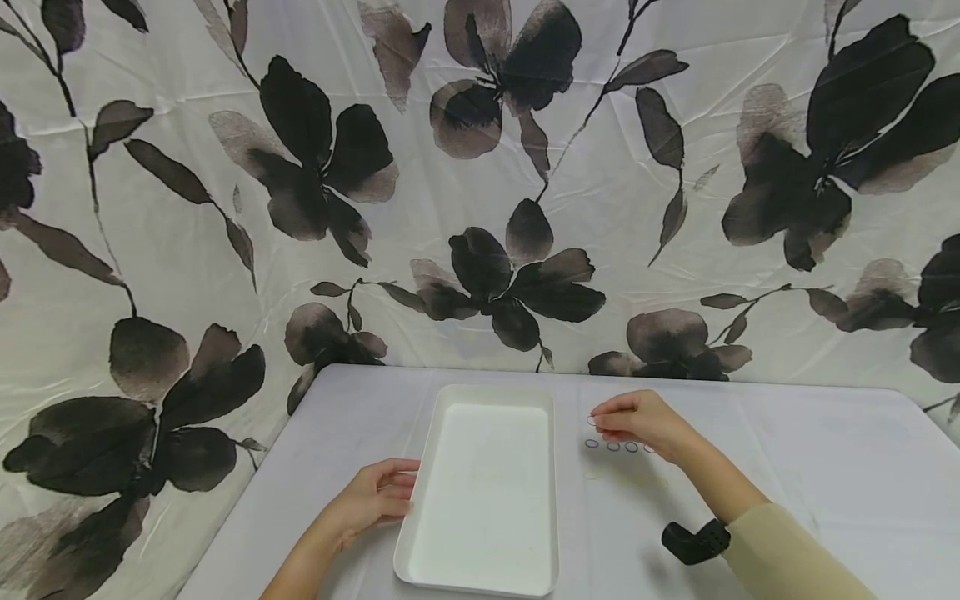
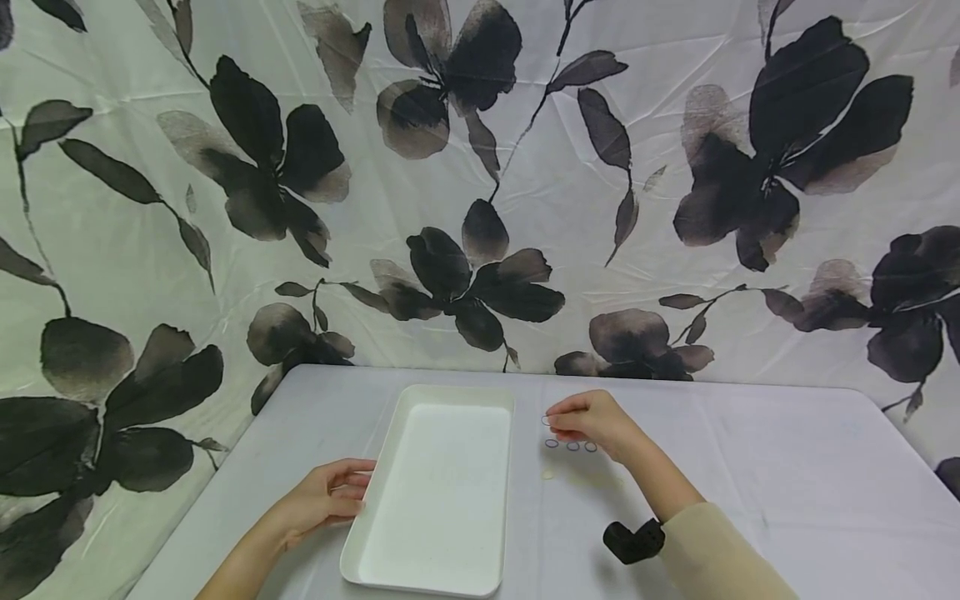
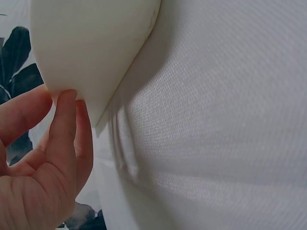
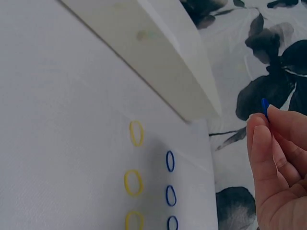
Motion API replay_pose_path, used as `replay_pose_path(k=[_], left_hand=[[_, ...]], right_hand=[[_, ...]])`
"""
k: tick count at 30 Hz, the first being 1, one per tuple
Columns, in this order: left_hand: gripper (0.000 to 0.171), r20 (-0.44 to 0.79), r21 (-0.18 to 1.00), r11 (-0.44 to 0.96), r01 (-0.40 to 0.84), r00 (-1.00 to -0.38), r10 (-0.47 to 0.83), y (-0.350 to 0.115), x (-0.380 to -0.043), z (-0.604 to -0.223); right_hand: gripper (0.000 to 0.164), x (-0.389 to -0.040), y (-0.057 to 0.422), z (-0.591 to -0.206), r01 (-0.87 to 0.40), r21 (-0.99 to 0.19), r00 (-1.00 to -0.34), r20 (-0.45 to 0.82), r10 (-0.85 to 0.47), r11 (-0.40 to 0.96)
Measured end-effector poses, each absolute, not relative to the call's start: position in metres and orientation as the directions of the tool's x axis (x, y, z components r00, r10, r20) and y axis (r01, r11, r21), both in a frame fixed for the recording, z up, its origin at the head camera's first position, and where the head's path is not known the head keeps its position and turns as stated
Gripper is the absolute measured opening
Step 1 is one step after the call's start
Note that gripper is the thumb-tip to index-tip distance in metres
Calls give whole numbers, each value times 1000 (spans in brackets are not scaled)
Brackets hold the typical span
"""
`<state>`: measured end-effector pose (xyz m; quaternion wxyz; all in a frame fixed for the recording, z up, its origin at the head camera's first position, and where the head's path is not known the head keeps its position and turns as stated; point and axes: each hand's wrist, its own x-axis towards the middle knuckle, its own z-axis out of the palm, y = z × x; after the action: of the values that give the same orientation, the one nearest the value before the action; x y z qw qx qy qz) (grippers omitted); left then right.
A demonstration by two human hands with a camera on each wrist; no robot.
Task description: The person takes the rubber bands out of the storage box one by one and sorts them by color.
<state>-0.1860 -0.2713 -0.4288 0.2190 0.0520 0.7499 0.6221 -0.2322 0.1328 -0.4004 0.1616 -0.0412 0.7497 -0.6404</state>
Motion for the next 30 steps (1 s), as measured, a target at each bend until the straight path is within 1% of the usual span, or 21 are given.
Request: replay_pose_path(k=[9,20,30], left_hand=[[61,-263,958,205,-200,-898,353,-272,-186,-429],[61,-262,958,211,-196,-898,355,-272,-186,-429],[62,-268,956,213,-204,-903,336,-274,-188,-435]], right_hand=[[27,-230,148,-405,144,-975,-948,-185,-261,168],[27,-226,164,-408,171,-968,-952,-211,-222,184],[30,-221,176,-412,179,-960,-954,-223,-202,213]])
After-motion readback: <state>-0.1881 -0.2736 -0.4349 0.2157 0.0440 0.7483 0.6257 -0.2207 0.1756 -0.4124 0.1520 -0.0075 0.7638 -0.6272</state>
